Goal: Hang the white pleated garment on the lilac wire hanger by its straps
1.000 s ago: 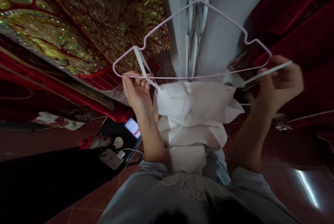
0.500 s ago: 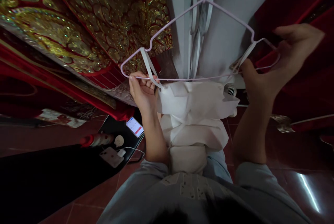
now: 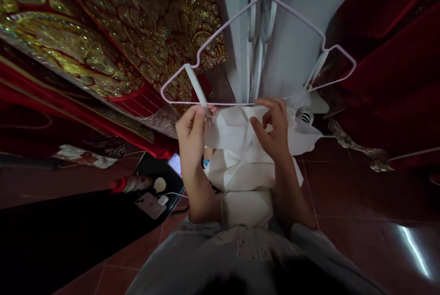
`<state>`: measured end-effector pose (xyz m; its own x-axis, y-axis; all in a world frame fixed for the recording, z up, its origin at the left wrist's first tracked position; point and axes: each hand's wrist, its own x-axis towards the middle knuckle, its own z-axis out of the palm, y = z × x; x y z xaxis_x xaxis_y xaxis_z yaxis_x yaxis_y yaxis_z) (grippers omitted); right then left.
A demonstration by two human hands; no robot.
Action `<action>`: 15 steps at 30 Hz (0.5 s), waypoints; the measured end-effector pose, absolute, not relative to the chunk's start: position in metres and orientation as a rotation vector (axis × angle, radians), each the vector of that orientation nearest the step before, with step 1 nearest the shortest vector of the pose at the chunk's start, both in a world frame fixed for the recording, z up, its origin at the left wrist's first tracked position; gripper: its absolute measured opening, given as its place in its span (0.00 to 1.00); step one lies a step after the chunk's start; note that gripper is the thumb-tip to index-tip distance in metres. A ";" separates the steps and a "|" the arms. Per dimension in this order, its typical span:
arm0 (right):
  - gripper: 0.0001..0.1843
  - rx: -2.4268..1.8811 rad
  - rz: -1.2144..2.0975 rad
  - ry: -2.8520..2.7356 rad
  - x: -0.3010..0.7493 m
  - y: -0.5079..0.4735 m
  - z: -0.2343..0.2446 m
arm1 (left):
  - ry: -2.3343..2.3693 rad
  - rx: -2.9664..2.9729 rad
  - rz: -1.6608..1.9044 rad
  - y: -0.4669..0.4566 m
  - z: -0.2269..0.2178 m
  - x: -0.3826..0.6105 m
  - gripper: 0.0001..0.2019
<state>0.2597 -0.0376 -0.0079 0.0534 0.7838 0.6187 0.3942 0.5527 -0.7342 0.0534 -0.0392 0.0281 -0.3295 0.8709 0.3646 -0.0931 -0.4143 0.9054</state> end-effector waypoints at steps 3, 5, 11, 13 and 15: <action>0.19 -1.048 0.405 -1.562 0.254 -0.036 -0.009 | 1.191 1.361 1.718 -0.058 0.047 0.042 0.24; 0.19 -1.059 0.411 -1.579 0.255 -0.035 -0.008 | 1.211 1.415 1.681 -0.065 0.061 0.038 0.25; 0.17 -1.019 0.442 -1.587 0.265 -0.033 -0.004 | 0.934 1.397 1.683 -0.044 0.094 0.037 0.18; 0.17 -0.994 0.455 -1.591 0.265 -0.034 -0.004 | 0.888 1.301 1.756 -0.029 0.094 0.029 0.19; 0.18 -0.978 0.471 -1.601 0.265 -0.034 -0.004 | 0.908 1.196 1.849 -0.016 0.083 0.014 0.19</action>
<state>0.2653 -0.0340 -0.0038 -0.0086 0.7947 0.6070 0.3395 0.5733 -0.7457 0.0141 -0.0163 0.0834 -0.2903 0.8648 0.4096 -0.2044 -0.4742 0.8564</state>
